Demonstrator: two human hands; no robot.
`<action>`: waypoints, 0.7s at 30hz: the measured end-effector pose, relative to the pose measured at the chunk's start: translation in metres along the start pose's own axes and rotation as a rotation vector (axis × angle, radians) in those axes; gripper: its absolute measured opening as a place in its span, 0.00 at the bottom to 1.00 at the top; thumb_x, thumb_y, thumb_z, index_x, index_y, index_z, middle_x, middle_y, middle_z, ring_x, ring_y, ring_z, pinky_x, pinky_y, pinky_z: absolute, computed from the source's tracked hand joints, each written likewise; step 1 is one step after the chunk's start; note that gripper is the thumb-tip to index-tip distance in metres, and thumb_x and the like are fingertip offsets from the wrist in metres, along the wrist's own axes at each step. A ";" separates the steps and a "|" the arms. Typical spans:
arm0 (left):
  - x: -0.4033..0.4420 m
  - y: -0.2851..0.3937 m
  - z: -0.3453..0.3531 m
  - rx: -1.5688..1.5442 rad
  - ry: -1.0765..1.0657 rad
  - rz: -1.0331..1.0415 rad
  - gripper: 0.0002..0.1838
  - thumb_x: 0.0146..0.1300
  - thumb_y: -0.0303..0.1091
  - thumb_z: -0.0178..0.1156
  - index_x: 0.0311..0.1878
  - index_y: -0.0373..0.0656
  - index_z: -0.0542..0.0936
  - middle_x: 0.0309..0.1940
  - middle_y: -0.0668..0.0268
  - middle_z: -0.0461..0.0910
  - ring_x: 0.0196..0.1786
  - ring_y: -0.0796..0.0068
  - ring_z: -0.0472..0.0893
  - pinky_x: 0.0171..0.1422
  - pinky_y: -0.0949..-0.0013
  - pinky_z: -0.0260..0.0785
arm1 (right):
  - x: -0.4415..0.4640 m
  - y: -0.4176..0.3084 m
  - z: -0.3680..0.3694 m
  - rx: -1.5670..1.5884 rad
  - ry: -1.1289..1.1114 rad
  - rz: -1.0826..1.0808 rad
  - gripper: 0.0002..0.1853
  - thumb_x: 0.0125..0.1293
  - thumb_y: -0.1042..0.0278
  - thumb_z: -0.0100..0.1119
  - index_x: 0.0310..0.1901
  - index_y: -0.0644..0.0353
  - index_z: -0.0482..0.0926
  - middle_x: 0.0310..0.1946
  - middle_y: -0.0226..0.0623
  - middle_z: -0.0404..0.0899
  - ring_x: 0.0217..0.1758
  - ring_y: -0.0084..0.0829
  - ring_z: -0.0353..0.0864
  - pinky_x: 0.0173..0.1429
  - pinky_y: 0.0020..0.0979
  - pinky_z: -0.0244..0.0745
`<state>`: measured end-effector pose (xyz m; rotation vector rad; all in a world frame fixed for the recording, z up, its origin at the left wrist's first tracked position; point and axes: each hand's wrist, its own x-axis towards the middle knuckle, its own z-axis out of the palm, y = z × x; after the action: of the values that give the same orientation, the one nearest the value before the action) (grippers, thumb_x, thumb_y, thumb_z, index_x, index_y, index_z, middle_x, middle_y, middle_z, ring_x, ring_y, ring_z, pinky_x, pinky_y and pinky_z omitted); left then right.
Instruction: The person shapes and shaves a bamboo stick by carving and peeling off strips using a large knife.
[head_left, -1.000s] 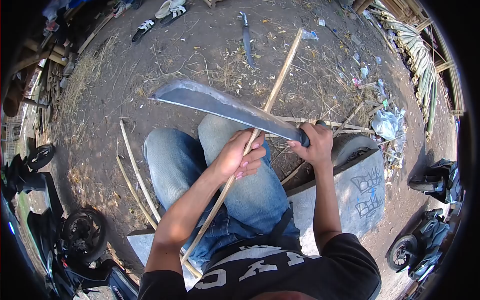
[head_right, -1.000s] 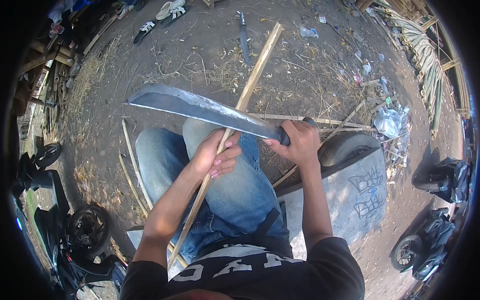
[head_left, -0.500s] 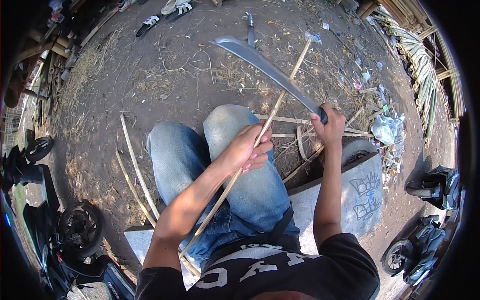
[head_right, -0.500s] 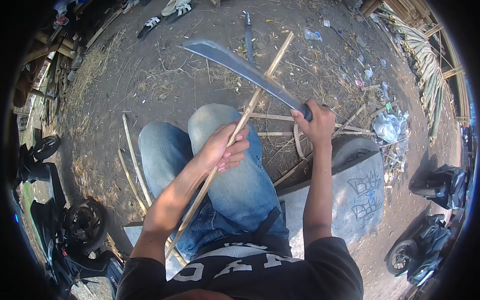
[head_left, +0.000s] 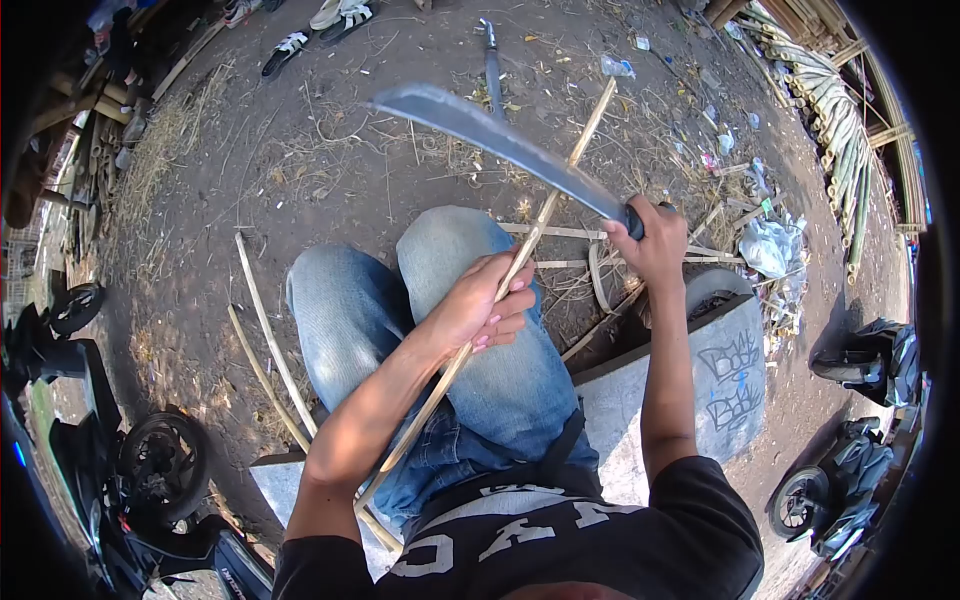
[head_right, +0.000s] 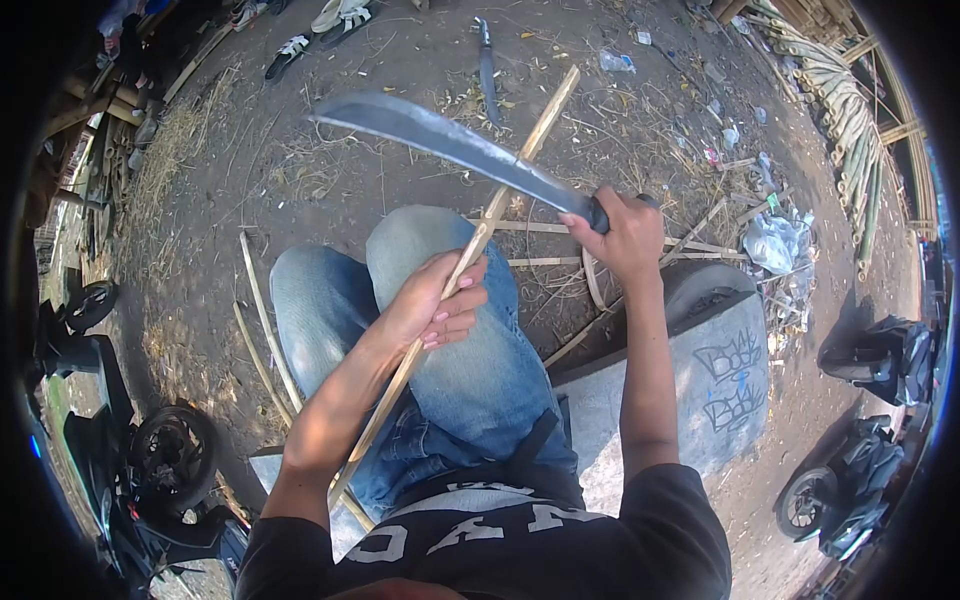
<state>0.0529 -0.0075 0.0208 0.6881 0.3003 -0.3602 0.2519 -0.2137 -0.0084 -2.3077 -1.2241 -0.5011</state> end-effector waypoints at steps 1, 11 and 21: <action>0.001 0.000 0.001 0.009 0.023 -0.010 0.19 0.82 0.46 0.36 0.32 0.52 0.65 0.11 0.79 0.56 0.07 0.89 0.52 0.07 0.80 0.46 | 0.002 0.006 0.002 0.021 0.014 0.215 0.30 0.65 0.35 0.62 0.30 0.62 0.79 0.16 0.42 0.74 0.19 0.47 0.78 0.26 0.41 0.69; -0.002 -0.002 -0.004 -0.016 -0.018 -0.019 0.18 0.81 0.44 0.36 0.31 0.52 0.64 0.11 0.79 0.56 0.06 0.89 0.53 0.06 0.80 0.46 | 0.004 0.004 -0.002 -0.051 0.018 -0.169 0.30 0.64 0.33 0.65 0.27 0.58 0.79 0.13 0.38 0.74 0.16 0.43 0.78 0.23 0.41 0.69; 0.002 0.000 -0.005 -0.078 0.019 -0.028 0.18 0.81 0.44 0.36 0.31 0.52 0.65 0.10 0.79 0.56 0.06 0.89 0.53 0.06 0.80 0.45 | 0.009 -0.004 -0.004 -0.071 -0.029 -0.149 0.31 0.69 0.34 0.59 0.31 0.61 0.80 0.14 0.44 0.74 0.19 0.48 0.80 0.26 0.43 0.70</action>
<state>0.0541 -0.0047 0.0157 0.6118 0.3409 -0.3664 0.2524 -0.2082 0.0005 -2.3005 -1.4205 -0.5730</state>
